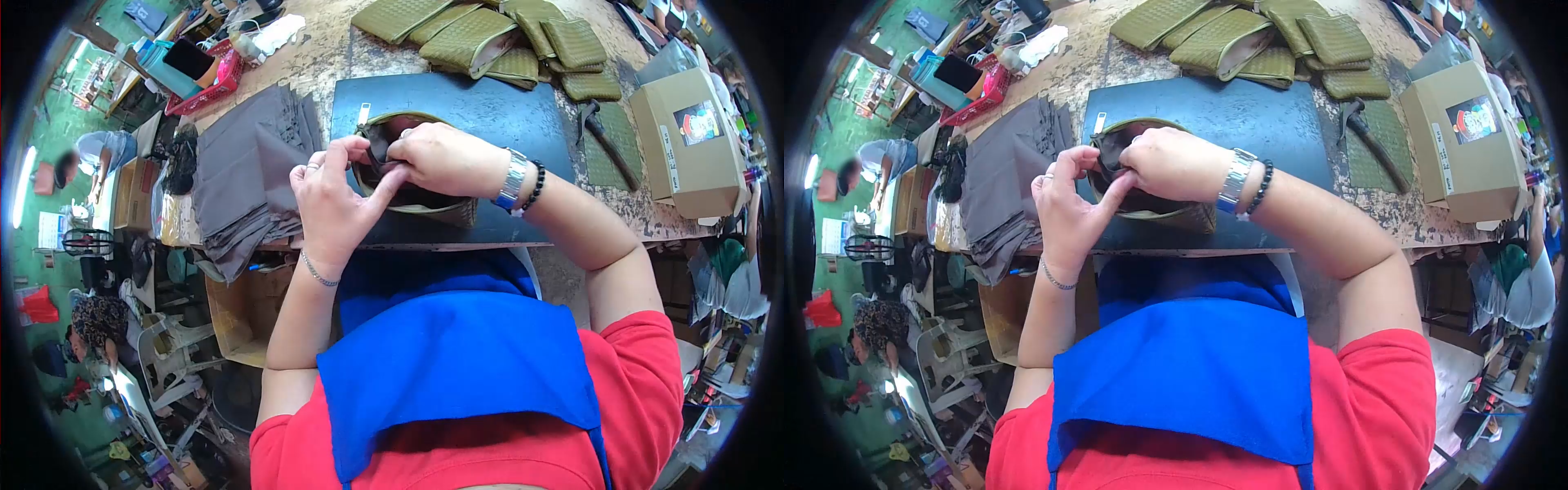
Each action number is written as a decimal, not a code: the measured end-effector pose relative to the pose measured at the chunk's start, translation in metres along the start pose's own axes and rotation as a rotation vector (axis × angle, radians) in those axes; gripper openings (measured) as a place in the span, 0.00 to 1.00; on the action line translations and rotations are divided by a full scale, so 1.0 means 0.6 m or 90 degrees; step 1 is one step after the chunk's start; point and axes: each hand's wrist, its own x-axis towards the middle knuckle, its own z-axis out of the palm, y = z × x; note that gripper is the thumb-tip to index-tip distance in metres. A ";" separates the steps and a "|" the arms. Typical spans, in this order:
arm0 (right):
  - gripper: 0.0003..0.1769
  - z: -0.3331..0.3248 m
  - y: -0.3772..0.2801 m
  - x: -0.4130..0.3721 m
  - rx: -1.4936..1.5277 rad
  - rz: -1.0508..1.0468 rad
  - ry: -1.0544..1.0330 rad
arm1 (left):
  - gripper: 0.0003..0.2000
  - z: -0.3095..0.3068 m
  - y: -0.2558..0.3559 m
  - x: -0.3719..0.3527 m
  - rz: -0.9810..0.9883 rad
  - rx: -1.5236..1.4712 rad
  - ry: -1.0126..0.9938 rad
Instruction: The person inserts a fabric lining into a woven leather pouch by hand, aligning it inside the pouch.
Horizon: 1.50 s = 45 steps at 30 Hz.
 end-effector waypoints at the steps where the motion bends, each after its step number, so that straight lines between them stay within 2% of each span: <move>1: 0.11 -0.008 -0.005 -0.001 0.024 0.023 0.014 | 0.21 0.002 -0.002 -0.001 -0.032 -0.018 -0.006; 4: 0.06 -0.033 -0.025 -0.013 0.129 0.104 0.100 | 0.22 0.001 -0.007 0.000 -0.124 -0.090 -0.043; 7: 0.05 -0.029 -0.004 -0.019 0.119 -0.033 0.223 | 0.20 0.001 -0.009 -0.002 -0.171 -0.150 -0.032; 8: 0.08 -0.028 -0.003 -0.018 0.089 -0.074 0.259 | 0.19 0.002 -0.009 0.001 -0.150 -0.117 -0.040; 11: 0.10 -0.035 -0.009 -0.015 0.189 -0.025 0.171 | 0.17 0.002 -0.005 -0.001 -0.133 -0.063 -0.047; 15: 0.12 -0.028 0.006 -0.008 0.165 -0.030 0.216 | 0.12 -0.003 0.002 -0.001 -0.208 -0.122 -0.022; 18: 0.11 -0.049 0.006 -0.012 0.092 -0.050 0.169 | 0.07 -0.009 -0.008 -0.003 -0.227 -0.090 -0.033; 21: 0.11 -0.052 0.004 -0.014 0.051 -0.068 0.147 | 0.06 -0.006 -0.012 -0.012 -0.092 0.092 -0.006; 25: 0.11 -0.052 0.003 -0.010 0.026 -0.137 0.153 | 0.02 -0.005 -0.016 -0.014 0.017 0.162 0.042; 28: 0.08 -0.058 0.003 -0.004 -0.025 -0.136 0.133 | 0.03 -0.008 -0.017 -0.020 -0.061 0.105 0.012; 29: 0.09 -0.065 0.000 -0.002 -0.049 -0.126 0.116 | 0.04 -0.001 -0.025 -0.022 -0.068 0.014 0.015; 31: 0.08 -0.058 0.008 0.012 -0.087 -0.179 0.172 | 0.05 0.018 -0.047 -0.024 -0.084 -0.165 0.021; 33: 0.07 -0.035 0.044 0.034 -0.076 -0.233 0.219 | 0.06 0.019 -0.050 -0.023 -0.103 -0.229 -0.039; 34: 0.09 -0.029 0.050 0.044 0.068 -0.169 0.141 | 0.06 0.019 -0.057 -0.022 -0.107 -0.247 -0.070; 36: 0.09 -0.036 0.056 0.046 0.124 -0.014 0.013 | 0.07 0.020 -0.071 -0.016 -0.126 -0.336 -0.110; 37: 0.10 -0.044 0.048 0.047 0.154 0.063 -0.055 | 0.07 0.015 -0.080 -0.014 -0.173 -0.389 -0.166; 39: 0.12 -0.047 0.020 0.040 0.188 0.127 -0.070 | 0.07 0.005 -0.102 -0.011 -0.269 -0.498 -0.281; 40: 0.15 -0.038 0.014 0.036 0.195 0.130 -0.043 | 0.07 -0.004 -0.104 -0.007 -0.273 -0.488 -0.315; 43: 0.15 -0.016 0.012 0.027 0.207 0.122 0.020 | 0.08 0.004 -0.101 -0.012 -0.333 -0.583 -0.267; 44: 0.14 -0.018 0.008 0.026 0.192 0.148 0.010 | 0.08 0.011 -0.096 -0.015 -0.295 -0.584 -0.206; 45: 0.14 -0.010 0.014 0.025 0.209 0.086 0.077 | 0.07 0.015 -0.095 -0.017 -0.267 -0.549 -0.173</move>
